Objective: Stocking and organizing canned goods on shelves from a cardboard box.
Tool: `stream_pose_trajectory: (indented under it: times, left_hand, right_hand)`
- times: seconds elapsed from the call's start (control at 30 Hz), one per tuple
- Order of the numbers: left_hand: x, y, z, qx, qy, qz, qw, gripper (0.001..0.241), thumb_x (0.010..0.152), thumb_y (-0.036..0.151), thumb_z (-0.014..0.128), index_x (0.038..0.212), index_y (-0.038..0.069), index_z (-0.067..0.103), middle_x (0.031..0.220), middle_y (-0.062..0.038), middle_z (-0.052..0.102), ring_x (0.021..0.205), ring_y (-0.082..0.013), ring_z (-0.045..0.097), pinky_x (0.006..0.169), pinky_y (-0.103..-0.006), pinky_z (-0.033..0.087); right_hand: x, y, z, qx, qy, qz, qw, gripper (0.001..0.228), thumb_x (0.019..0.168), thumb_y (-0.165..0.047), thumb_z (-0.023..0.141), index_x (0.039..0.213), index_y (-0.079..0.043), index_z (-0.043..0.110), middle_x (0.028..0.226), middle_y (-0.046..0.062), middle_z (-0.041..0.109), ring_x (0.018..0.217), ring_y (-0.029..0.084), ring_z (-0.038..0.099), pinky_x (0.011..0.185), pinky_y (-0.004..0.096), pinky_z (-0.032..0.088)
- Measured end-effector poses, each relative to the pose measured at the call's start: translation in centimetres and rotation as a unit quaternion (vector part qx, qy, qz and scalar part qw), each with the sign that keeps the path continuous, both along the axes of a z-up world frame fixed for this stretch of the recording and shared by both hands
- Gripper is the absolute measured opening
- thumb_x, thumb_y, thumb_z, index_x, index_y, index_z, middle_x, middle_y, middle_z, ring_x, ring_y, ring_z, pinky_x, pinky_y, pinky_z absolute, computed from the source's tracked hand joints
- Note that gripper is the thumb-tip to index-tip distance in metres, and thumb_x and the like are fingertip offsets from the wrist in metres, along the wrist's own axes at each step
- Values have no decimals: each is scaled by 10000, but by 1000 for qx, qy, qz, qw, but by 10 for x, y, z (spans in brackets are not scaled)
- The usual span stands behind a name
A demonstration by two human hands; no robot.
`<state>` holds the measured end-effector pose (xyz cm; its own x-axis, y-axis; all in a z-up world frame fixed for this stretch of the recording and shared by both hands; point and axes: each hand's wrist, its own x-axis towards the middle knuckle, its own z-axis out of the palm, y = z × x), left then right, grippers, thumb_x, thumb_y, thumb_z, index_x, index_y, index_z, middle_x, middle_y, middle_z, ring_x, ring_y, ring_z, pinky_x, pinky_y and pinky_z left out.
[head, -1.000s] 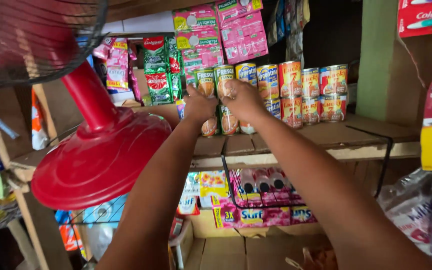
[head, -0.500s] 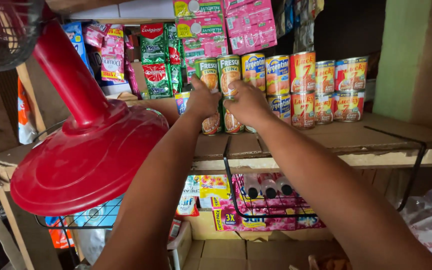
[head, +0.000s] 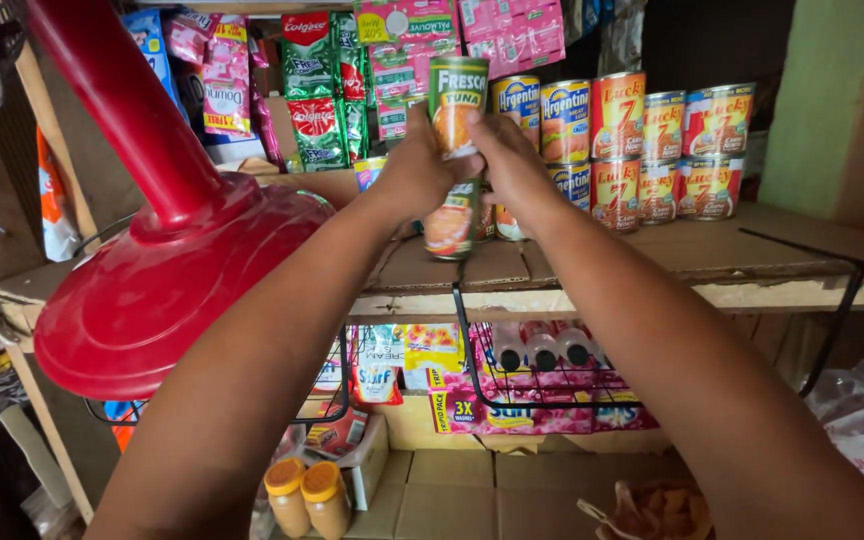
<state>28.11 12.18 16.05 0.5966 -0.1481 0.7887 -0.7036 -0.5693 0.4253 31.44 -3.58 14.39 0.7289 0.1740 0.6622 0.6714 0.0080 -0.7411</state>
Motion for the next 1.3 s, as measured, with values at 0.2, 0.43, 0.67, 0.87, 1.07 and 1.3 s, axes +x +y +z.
stream_pose_trajectory:
  times: [0.2, 0.43, 0.67, 0.87, 1.07, 1.3]
  left_hand:
    - [-18, -35, 2, -73, 83, -105, 988, 750, 823, 243, 791, 1401, 46, 356, 1284, -187, 652, 1155, -303, 683, 862, -450, 602]
    - [-9, 1, 41, -43, 224, -40, 973, 1007, 691, 175, 754, 1569, 195, 262, 1401, -64, 635, 1268, -248, 575, 964, -500, 477]
    - [116, -1, -9, -78, 138, 41, 986, 954, 717, 142, 835, 1438, -132, 274, 1308, -289, 596, 1193, -338, 616, 995, -389, 508]
    - [108, -21, -19, -50, 110, 72, 990, 801, 825, 236, 752, 1348, -124, 263, 1222, -320, 651, 1117, -376, 685, 917, -400, 551]
    - [107, -15, -19, 18, 72, 130, 989, 777, 925, 358, 725, 1275, -200, 313, 1126, -345, 681, 1075, -416, 710, 888, -426, 563]
    - [60, -6, -10, 9, 73, 137, 988, 735, 912, 430, 729, 1217, -166, 425, 1123, -343, 681, 1076, -414, 709, 883, -449, 558]
  right_hand:
    - [-16, -10, 3, 92, -41, 115, 988, 607, 942, -534, 637, 1358, -102, 538, 1218, 93, 667, 1074, 234, 672, 878, 477, 569]
    - [-11, -17, 3, 189, -71, 70, 977, 568, 930, -484, 674, 1287, -49, 602, 1122, 99, 707, 971, 179, 690, 826, 351, 586]
    - [-22, -15, 4, 129, -133, -114, 976, 508, 919, -496, 676, 1153, -45, 685, 1002, 74, 752, 896, 148, 678, 793, 323, 546]
    - [-28, -16, 5, 135, -139, -136, 972, 510, 902, -499, 680, 1119, -37, 688, 996, 86, 770, 898, 149, 714, 805, 329, 559]
    - [-28, -19, 4, 113, -133, -161, 971, 566, 908, -555, 655, 1137, -38, 688, 1020, 100, 773, 921, 179, 727, 825, 340, 562]
    - [-23, -21, 4, 121, -146, -139, 972, 583, 926, -546, 652, 1208, -36, 660, 1068, 97, 763, 964, 193, 732, 852, 345, 580]
